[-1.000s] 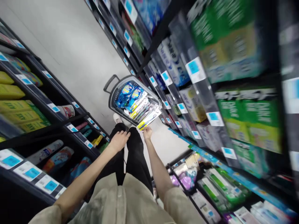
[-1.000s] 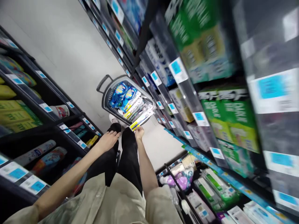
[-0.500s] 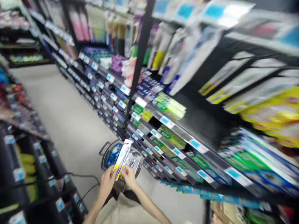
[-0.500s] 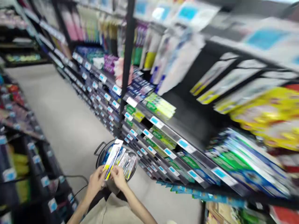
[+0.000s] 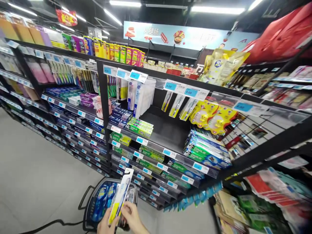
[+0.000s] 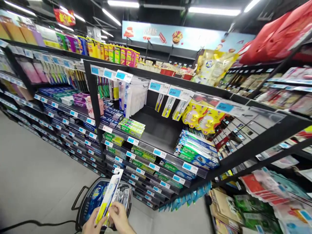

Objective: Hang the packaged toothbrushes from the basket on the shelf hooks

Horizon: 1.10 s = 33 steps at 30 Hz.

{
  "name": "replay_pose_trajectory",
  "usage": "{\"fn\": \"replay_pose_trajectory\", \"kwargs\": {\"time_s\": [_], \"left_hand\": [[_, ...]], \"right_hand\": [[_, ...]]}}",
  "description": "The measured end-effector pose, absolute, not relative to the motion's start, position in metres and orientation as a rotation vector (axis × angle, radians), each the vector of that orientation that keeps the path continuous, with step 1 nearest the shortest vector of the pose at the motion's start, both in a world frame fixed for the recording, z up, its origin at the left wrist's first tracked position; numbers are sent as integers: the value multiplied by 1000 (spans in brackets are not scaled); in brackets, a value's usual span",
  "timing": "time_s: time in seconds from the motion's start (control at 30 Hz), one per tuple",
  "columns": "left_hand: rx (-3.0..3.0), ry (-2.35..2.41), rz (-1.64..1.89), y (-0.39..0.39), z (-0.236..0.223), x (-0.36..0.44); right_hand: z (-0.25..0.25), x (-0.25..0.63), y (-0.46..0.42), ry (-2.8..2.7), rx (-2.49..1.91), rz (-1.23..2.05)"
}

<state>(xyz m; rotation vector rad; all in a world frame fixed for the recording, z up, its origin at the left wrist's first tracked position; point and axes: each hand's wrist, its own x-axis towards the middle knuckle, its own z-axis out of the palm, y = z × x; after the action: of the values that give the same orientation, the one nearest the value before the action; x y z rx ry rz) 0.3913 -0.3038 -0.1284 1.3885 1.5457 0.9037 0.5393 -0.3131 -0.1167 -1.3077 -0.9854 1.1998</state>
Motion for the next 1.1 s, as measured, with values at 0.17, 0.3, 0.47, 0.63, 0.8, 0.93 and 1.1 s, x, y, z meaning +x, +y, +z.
{"fn": "replay_pose_trajectory", "kwargs": {"time_s": [0.17,0.3,0.47,0.63,0.8,0.93,1.1], "left_hand": [[1327,1313,836,-285,-87,413],[1132,1174,847,-278,-54,431],[1163,1037,901,-269,-29,413],[1295,983,759,-254,-32,359],[1398,902,602,-243,-52,302],[1385,898,569,-228,-83,274],[1411,936,564,-205,-101,270]], "right_hand": [[-83,558,-291,-933,-1353,1011],[-43,572,-274,-946,-1299,1078],[-11,563,-258,-968,-1257,1072],[-7,531,-232,-855,-1278,953],[10,507,-205,-792,-1242,803],[48,520,-189,-858,-1255,556],[131,583,-172,-954,-1312,95]]}}
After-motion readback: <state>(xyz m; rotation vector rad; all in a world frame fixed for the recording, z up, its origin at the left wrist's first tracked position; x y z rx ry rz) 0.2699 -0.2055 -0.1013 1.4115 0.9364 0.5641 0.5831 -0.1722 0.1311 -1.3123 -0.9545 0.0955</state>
